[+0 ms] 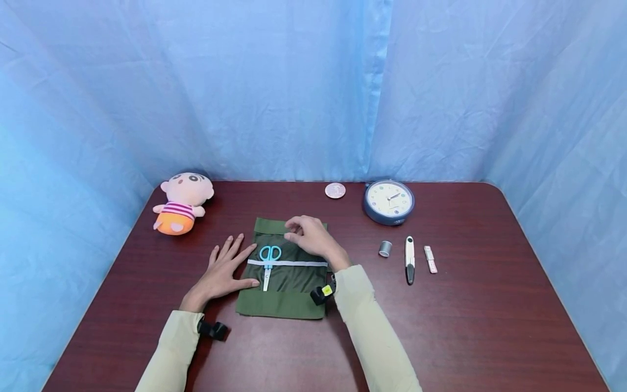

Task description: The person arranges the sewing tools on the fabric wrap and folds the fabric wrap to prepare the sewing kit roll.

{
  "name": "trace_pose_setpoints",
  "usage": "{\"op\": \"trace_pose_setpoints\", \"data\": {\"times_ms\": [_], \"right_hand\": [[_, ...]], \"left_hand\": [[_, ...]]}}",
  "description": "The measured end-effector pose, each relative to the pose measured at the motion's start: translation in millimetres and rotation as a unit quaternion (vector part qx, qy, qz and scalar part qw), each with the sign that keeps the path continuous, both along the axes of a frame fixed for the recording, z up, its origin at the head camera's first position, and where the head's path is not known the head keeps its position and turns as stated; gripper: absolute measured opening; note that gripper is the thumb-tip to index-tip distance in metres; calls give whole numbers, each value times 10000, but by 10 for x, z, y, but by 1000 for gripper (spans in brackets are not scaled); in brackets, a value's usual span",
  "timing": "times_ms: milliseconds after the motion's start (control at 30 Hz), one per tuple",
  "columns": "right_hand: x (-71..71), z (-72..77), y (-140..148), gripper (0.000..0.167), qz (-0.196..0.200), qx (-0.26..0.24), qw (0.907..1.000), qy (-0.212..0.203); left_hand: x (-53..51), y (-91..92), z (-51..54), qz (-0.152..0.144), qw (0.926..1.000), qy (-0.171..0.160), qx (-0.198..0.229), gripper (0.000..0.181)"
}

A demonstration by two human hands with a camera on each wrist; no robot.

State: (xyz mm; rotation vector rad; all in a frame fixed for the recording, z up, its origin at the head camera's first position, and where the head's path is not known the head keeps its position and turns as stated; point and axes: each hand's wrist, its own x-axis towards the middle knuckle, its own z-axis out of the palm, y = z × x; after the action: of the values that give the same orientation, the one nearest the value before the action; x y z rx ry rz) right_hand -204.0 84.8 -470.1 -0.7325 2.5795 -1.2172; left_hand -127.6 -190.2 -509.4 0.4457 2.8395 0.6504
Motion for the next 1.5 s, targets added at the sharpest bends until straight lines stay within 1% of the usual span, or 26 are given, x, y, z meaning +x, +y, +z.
{"op": "trace_pose_setpoints", "data": {"times_ms": [167,433,600,767,967,1200,1400,1500], "right_hand": [[3,52,239,30,-319,-107,9994,42],[31,84,663,31,-878,-76,9961,109],[40,95,945,31,-1253,13,9920,134],[52,97,1195,34,-1605,129,9869,45],[84,64,1447,32,-2023,347,9786,172],[174,31,1662,35,-2170,641,9740,138],[266,32,1735,34,-2269,846,9702,69],[303,17,1755,34,-2215,1041,9696,2]], "left_hand": [[-2,-1,-1,-2,10000,28,15,94],[5,2,-3,15,10000,4,89,94],[5,-2,-7,31,10000,-18,76,95],[5,-4,-12,43,10000,-34,51,95],[2,1,-6,39,10000,-30,58,95],[-1,-4,-8,25,10000,-20,60,95],[0,-8,-4,11,10000,11,36,95],[6,-8,-2,18,10000,33,38,95]]}}
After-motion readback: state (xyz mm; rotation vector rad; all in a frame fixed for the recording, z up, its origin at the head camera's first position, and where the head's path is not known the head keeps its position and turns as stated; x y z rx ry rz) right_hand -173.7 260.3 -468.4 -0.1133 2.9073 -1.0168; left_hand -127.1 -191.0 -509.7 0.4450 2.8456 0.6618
